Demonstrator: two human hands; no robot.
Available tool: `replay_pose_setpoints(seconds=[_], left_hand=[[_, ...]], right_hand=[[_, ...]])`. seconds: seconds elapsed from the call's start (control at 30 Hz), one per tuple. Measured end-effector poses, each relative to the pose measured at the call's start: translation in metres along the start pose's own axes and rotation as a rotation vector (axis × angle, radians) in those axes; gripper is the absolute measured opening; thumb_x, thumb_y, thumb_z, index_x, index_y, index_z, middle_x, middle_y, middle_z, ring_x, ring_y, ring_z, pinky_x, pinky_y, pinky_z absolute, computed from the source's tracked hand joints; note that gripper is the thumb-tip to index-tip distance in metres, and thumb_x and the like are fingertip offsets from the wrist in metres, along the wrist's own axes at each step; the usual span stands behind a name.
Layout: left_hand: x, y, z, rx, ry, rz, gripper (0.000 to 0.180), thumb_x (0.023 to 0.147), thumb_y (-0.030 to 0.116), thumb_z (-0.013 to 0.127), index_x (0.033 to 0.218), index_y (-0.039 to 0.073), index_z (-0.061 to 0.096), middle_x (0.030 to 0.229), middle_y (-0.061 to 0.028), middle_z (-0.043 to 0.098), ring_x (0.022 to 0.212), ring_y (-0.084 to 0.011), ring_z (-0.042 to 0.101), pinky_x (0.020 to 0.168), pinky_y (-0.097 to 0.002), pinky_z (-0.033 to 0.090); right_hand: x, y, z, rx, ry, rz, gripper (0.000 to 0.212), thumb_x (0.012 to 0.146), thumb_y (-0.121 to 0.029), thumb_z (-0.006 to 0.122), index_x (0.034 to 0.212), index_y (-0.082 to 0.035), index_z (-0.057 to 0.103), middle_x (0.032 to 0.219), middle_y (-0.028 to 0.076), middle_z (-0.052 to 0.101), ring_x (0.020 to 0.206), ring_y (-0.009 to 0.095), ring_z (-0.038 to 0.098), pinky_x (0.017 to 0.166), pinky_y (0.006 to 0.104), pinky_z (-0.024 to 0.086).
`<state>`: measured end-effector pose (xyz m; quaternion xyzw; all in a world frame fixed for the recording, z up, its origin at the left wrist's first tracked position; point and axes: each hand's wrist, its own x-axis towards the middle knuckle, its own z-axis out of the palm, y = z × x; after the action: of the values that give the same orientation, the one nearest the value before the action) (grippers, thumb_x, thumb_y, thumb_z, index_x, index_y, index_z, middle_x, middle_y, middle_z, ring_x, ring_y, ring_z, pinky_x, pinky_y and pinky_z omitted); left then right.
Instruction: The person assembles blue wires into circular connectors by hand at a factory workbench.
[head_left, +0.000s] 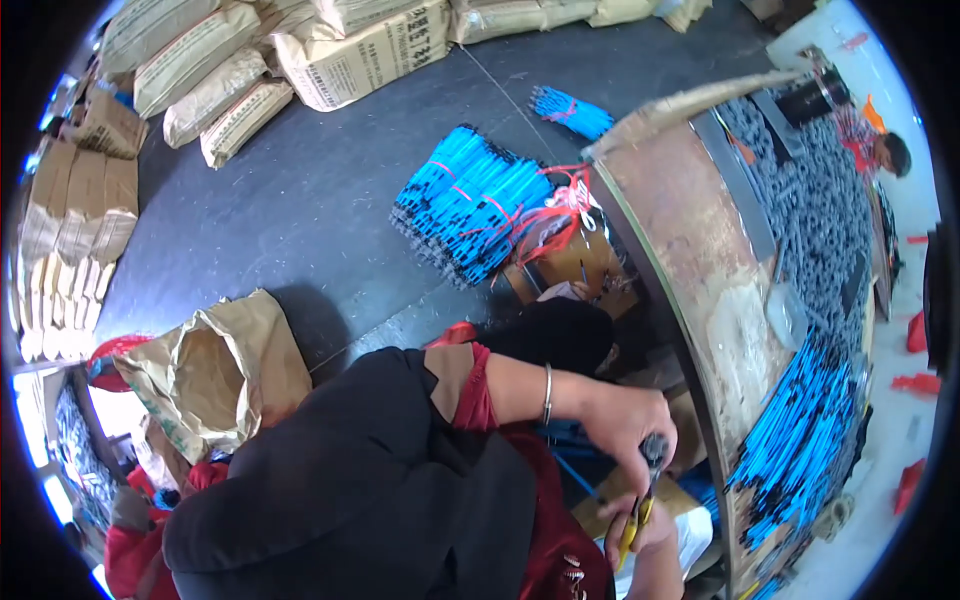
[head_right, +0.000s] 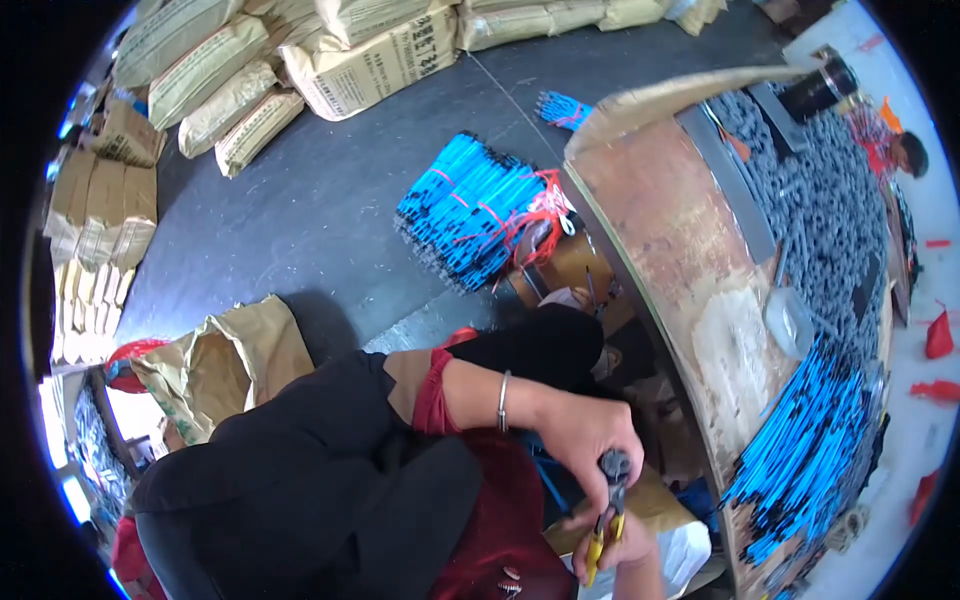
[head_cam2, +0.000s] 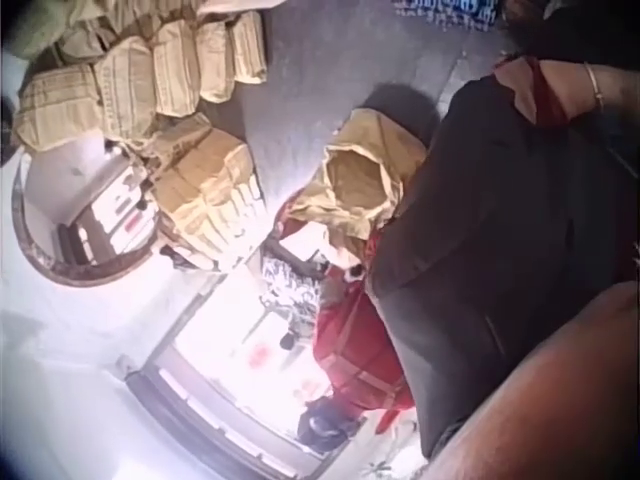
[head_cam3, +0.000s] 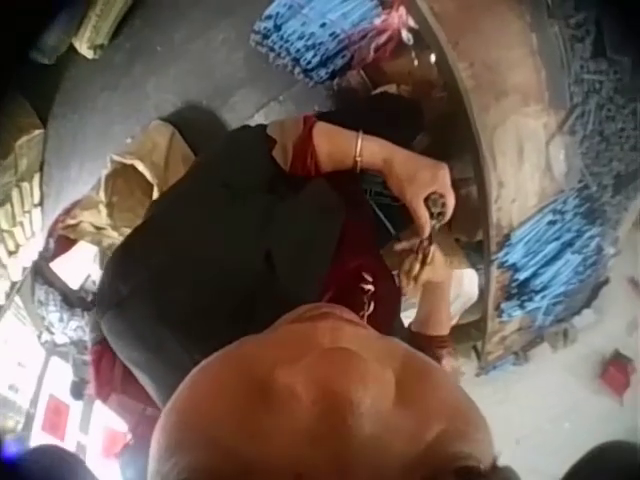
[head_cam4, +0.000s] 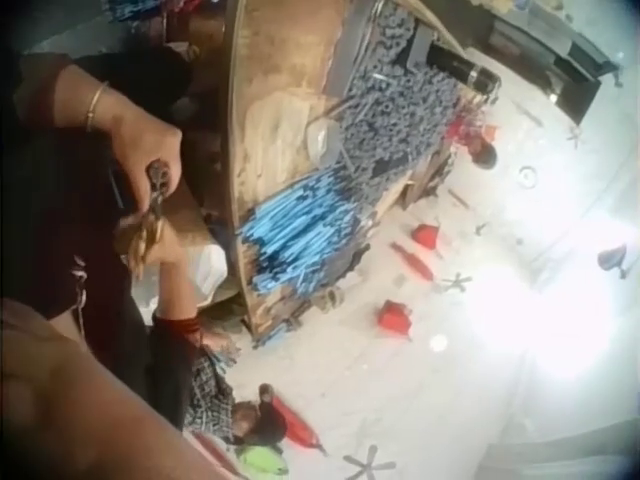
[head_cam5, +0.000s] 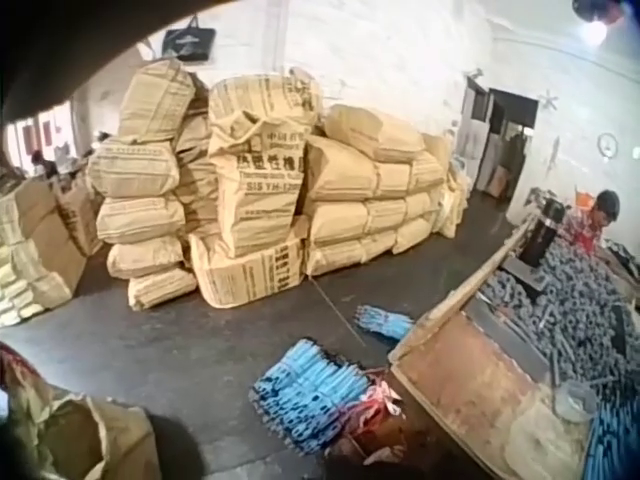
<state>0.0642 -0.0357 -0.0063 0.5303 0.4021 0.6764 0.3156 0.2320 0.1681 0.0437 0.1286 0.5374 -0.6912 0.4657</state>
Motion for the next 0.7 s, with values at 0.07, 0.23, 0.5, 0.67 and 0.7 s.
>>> replay_pose_setpoints(seconds=[0.07, 0.23, 0.5, 0.67, 0.7], left_hand=[[-0.002, -0.001, -0.007, -0.01, -0.016, -0.057, 0.043, 0.061, 0.034, 0.081, 0.085, 0.002, 0.065, 0.078, -0.0121, 0.065, 0.071, -0.0226, 0.064, 0.064, -0.0311, 0.049], [-0.002, -0.006, -0.021, 0.183, 0.241, -0.198, 0.037, 0.063, 0.024, 0.082, 0.088, 0.003, 0.064, 0.077, -0.0071, 0.064, 0.068, -0.0157, 0.061, 0.063, -0.0267, 0.048], [0.015, -0.007, -0.016, 0.066, -0.105, -0.23, 0.043, 0.058, 0.02, 0.085, 0.092, 0.003, 0.064, 0.073, -0.0047, 0.063, 0.064, -0.0123, 0.06, 0.06, -0.0255, 0.047], [0.018, -0.014, 0.0, 0.258, 0.116, -0.276, 0.043, 0.058, 0.02, 0.085, 0.092, 0.002, 0.065, 0.071, -0.0046, 0.064, 0.062, -0.0119, 0.06, 0.058, -0.025, 0.047], [0.02, -0.014, 0.0, 0.259, 0.104, -0.279, 0.043, 0.058, 0.02, 0.085, 0.092, 0.002, 0.065, 0.071, -0.0046, 0.064, 0.062, -0.0119, 0.06, 0.058, -0.025, 0.047]], right_hand=[[0.008, 0.002, 0.006, 0.095, -0.11, -0.028, 0.057, 0.067, -0.019, 0.078, 0.11, 0.003, 0.047, 0.077, 0.022, 0.063, 0.065, 0.03, 0.064, 0.057, 0.0389, 0.052], [0.002, -0.059, 0.02, -0.71, 0.444, -0.11, 0.053, 0.07, -0.011, 0.074, 0.114, 0.001, 0.047, 0.087, 0.015, 0.062, 0.072, 0.024, 0.063, 0.063, 0.0345, 0.05], [0.002, 0.02, 0.003, 0.441, -0.186, -0.081, 0.059, 0.067, -0.005, 0.076, 0.117, 0.002, 0.046, 0.096, 0.014, 0.06, 0.077, 0.022, 0.062, 0.064, 0.0324, 0.051], [-0.019, -0.018, 0.012, -1.005, 0.73, -0.417, 0.062, 0.066, -0.005, 0.077, 0.119, 0.002, 0.044, 0.083, 0.016, 0.061, 0.068, 0.024, 0.064, 0.061, 0.0332, 0.053], [-0.023, -0.018, 0.015, -1.521, 1.018, -0.508, 0.064, 0.067, -0.005, 0.077, 0.12, 0.002, 0.043, 0.082, 0.016, 0.061, 0.067, 0.024, 0.064, 0.061, 0.0331, 0.053]])
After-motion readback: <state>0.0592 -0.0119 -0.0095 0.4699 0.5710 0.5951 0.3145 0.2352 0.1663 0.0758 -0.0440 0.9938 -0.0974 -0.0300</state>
